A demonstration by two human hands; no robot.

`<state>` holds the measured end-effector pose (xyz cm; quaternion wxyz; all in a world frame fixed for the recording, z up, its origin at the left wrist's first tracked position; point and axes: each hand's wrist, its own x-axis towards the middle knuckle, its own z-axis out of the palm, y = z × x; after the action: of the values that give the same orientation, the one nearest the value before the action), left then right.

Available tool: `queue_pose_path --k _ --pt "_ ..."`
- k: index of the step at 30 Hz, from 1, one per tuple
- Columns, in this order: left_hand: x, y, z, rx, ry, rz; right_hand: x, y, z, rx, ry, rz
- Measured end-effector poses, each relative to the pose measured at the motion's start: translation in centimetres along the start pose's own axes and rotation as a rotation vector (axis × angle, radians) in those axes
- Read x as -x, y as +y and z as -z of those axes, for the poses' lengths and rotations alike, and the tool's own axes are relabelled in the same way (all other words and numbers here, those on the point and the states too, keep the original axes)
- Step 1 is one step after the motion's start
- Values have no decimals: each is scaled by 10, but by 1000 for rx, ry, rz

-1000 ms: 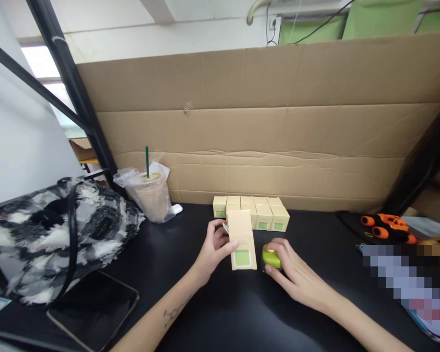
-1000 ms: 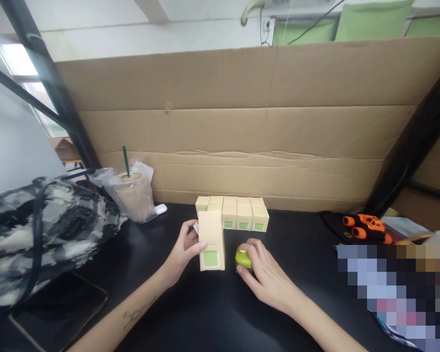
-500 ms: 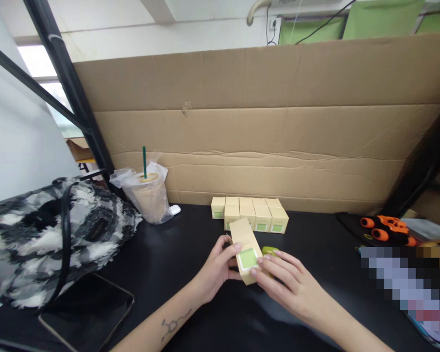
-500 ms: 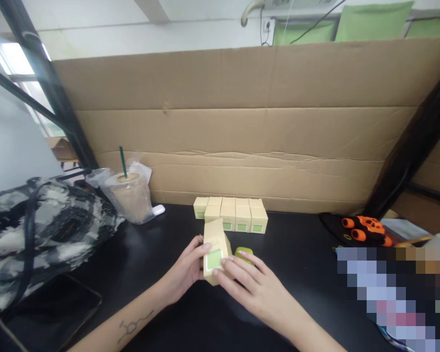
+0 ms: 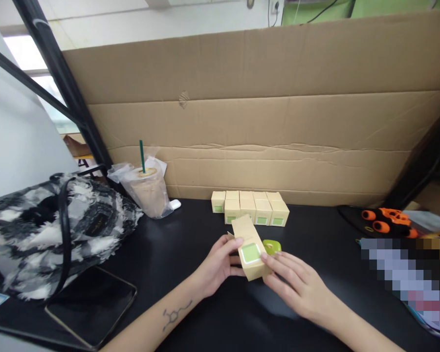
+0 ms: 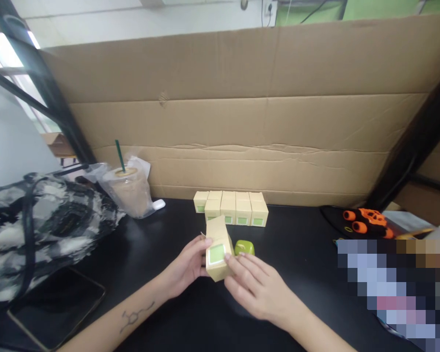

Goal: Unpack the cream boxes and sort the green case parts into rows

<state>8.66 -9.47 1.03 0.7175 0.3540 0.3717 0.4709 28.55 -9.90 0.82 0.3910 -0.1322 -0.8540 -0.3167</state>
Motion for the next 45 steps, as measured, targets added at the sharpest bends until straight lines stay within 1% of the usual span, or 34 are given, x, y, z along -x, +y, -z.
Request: queue_pose_path --k 2,6,13,20,24,26,29,31,34,36,38,40,43,45 --pt "1 1 -1 -4 7 10 -1 0 2 9 15 42" --pt "4 4 -4 -6 6 34 2 2 4 18 15 61" --pt "6 1 -4 5 -52 94 9 7 3 24 19 82" --pt "3 -6 -3 -7 -14 78 10 6 -2 29 7 23" --pt "0 -6 0 91 -62 161 10 4 -3 4 -18 -47" --pt "-1 -4 2 143 -72 154 12 4 -3 -10 -31 -81" --pt "-2 -1 3 154 12 87 17 4 -3 -47 -6 -77" --pt "-2 0 3 114 42 64 19 5 -3 -82 1 -49" --pt "-1 -4 2 29 42 40 15 6 -2 -93 -68 -36" --pt "-1 -8 1 -9 86 11 9 7 1 -74 -93 -7" --pt "-2 -11 1 -32 142 -17 2 7 4 -64 -75 37" --pt "-1 -13 1 -55 172 -36 -4 6 6 -61 -49 42" --pt "0 -14 0 -87 181 -56 -6 3 6 -68 -17 6" --pt "2 -13 -1 -100 165 -52 -5 0 4 -110 -1 16"
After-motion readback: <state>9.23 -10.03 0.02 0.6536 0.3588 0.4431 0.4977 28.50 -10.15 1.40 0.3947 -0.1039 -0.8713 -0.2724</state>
